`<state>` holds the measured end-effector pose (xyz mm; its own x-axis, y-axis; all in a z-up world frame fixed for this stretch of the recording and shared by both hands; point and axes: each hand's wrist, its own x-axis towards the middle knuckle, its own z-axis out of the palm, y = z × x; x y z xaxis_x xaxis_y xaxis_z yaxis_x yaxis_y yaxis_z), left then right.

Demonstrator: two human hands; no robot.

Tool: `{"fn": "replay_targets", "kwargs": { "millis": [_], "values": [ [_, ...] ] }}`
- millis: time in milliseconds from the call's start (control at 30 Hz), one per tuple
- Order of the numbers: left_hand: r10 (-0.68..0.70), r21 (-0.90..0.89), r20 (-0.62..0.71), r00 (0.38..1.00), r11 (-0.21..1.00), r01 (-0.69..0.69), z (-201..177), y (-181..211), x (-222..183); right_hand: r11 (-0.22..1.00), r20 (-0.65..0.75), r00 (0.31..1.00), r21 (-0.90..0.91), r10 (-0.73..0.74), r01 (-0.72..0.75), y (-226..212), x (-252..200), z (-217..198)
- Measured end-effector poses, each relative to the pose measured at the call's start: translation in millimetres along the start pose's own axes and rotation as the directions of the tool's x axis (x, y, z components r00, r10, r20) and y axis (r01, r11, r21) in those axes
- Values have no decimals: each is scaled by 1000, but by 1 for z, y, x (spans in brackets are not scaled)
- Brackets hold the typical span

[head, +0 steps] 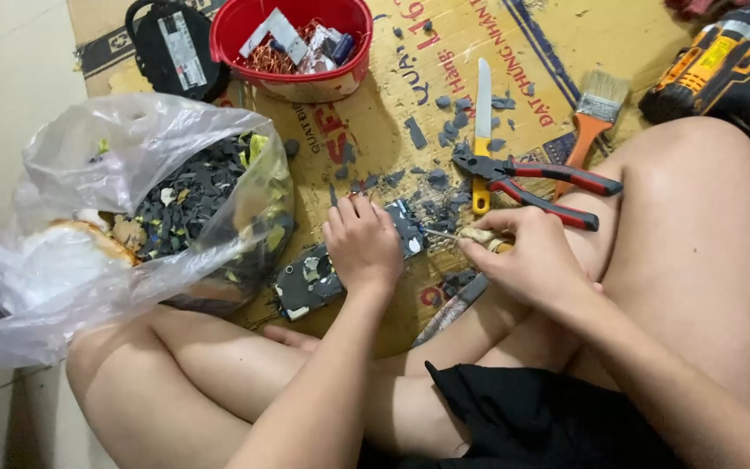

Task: Scraping and cleaning material off an electronic component casing using a small tool and pliers.

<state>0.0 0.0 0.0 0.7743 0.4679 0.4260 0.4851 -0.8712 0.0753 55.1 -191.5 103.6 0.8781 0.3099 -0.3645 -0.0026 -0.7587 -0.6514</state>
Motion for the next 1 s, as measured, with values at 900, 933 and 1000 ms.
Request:
{"fn": "replay_targets", "kwargs": {
  "millis": [900,933,1000],
  "values": [
    [-55,-86,142,988,994,68,-14,1,5,985,-195,971,-132,-139,115,-14,-35,82],
    [-46,-91,142,989,994,60,-13,2,5,985,-203,970,-131,-134,108,-14,-38,82],
    [-48,-80,124,991,995,58,-13,1,4,959,-193,957,-225,-215,170,-13,-42,84]
  ]
}}
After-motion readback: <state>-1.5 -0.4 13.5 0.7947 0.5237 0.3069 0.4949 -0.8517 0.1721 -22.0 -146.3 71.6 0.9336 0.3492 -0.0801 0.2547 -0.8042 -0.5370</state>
